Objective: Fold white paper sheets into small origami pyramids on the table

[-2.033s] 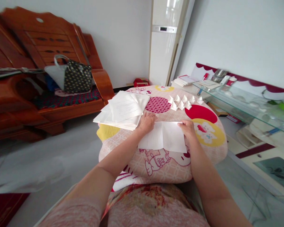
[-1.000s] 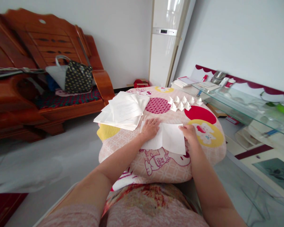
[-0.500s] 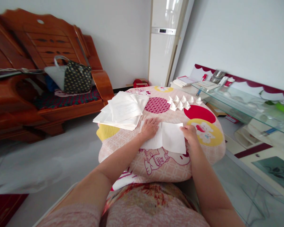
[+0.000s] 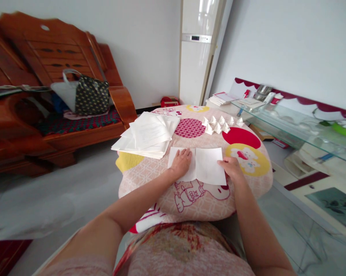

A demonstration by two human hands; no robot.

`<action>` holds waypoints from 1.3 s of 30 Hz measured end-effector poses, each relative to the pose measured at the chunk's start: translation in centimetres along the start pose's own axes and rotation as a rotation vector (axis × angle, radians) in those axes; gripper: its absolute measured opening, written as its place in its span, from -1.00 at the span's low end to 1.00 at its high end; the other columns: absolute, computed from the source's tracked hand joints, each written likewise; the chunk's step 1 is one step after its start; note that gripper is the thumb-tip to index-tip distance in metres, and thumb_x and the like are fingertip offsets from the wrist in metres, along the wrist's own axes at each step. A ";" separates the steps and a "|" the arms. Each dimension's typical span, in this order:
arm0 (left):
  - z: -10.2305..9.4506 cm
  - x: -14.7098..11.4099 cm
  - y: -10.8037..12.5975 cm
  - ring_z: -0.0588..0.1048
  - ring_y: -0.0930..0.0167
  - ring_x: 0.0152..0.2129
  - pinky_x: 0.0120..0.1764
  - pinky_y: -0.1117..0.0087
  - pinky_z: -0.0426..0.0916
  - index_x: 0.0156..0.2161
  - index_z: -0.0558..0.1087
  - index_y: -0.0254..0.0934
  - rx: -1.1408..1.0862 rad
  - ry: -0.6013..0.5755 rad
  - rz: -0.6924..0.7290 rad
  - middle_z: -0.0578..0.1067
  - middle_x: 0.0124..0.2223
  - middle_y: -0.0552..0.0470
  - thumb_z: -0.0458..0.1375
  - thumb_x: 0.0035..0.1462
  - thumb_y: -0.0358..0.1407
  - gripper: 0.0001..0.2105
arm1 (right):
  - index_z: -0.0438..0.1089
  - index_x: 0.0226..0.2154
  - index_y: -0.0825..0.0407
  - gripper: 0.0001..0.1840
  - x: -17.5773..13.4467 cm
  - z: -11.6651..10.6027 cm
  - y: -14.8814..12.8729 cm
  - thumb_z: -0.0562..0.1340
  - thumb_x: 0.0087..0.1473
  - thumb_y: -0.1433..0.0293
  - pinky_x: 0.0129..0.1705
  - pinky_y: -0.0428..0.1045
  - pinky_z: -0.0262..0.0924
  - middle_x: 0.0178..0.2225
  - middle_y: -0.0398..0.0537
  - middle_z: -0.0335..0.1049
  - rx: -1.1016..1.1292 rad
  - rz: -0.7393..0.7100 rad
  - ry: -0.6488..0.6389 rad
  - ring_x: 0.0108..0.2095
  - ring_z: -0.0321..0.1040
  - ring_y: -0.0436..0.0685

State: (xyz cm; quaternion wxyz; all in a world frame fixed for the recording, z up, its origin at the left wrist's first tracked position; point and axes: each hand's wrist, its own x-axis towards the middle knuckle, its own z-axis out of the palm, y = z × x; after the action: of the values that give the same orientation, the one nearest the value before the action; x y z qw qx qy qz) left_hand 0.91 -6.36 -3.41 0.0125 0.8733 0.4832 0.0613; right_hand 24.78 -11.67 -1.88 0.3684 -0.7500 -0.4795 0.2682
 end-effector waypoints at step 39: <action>0.8 -1.8 -0.4 0.15 0.15 0.41 0.40 -0.06 0.04 0.39 0.21 -0.37 -0.099 0.010 -0.021 0.20 0.45 -0.25 -0.10 0.42 -0.25 -0.49 | 0.28 -0.71 0.00 -0.72 -1.1 -0.8 1.9 0.25 -0.29 0.15 -0.56 -0.07 -0.08 -0.71 -0.24 0.10 0.065 0.006 0.031 -0.60 0.06 0.00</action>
State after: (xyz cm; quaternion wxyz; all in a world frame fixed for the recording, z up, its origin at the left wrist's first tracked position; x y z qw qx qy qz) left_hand -0.27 -7.68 -4.40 0.0539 0.8662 0.4887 0.0893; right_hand 25.99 -13.43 -2.89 0.3991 -0.7432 -0.4626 0.2728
